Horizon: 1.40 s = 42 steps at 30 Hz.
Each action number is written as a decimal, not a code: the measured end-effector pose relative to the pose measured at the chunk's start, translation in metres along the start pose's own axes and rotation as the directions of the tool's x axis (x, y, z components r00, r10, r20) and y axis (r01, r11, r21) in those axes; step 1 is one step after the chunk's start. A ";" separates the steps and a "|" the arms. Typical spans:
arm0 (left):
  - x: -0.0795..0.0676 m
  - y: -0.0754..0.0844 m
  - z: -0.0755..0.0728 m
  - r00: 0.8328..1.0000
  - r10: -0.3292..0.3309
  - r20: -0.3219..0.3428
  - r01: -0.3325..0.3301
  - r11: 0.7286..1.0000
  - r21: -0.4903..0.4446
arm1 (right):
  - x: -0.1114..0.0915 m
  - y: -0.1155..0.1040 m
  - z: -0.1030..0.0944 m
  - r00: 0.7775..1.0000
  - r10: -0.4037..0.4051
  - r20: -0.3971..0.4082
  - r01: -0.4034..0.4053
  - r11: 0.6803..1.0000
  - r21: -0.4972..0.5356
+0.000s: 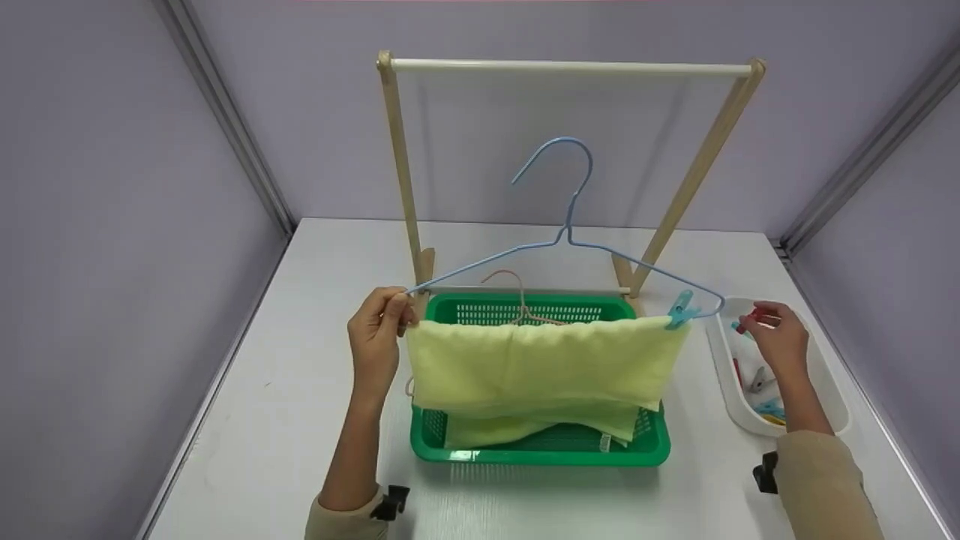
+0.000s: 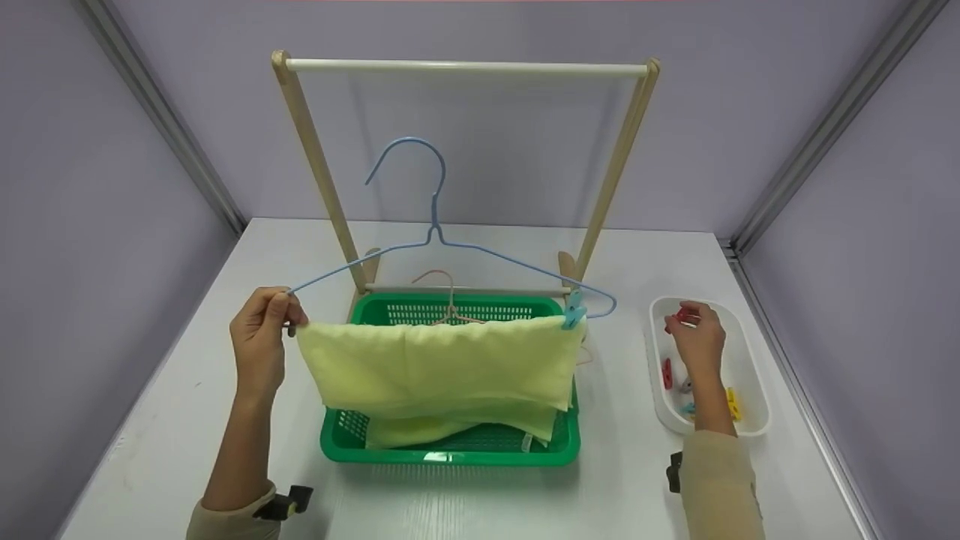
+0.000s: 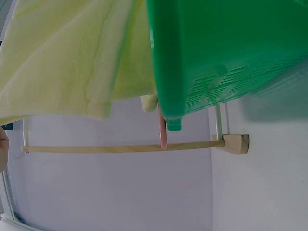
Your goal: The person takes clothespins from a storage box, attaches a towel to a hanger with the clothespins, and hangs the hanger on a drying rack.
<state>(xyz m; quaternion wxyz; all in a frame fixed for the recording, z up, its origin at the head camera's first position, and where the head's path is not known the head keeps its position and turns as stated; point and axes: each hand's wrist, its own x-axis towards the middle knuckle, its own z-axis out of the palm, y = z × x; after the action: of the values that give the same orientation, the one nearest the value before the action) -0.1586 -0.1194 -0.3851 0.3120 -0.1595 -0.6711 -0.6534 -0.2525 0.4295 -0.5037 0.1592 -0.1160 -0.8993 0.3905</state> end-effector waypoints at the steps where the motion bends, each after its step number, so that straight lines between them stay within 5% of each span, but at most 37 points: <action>1: 0.000 0.000 0.000 1.000 0.001 0.000 -0.001 1.000 -0.002 | -0.001 -0.003 0.000 1.000 -0.007 -0.001 0.007 1.000 0.002; 18: -0.001 0.000 0.001 1.000 -0.003 -0.003 0.003 1.000 0.002 | -0.023 -0.043 -0.008 0.997 -0.077 0.009 0.075 0.988 0.135; 31: -0.001 -0.004 0.000 1.000 -0.003 -0.009 0.003 1.000 0.003 | -0.036 -0.065 -0.022 0.982 -0.188 0.028 0.174 0.946 0.272; 42: -0.002 -0.006 -0.001 1.000 0.010 -0.018 -0.010 1.000 0.004 | -0.049 -0.085 -0.033 0.970 -0.242 0.009 0.231 0.935 0.270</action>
<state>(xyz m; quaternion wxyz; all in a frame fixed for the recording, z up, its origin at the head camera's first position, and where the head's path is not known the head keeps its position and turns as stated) -0.1603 -0.1208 -0.3910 0.3216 -0.1565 -0.6687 -0.6518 -0.2017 0.3786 -0.4291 0.2001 0.0238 -0.8490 0.4885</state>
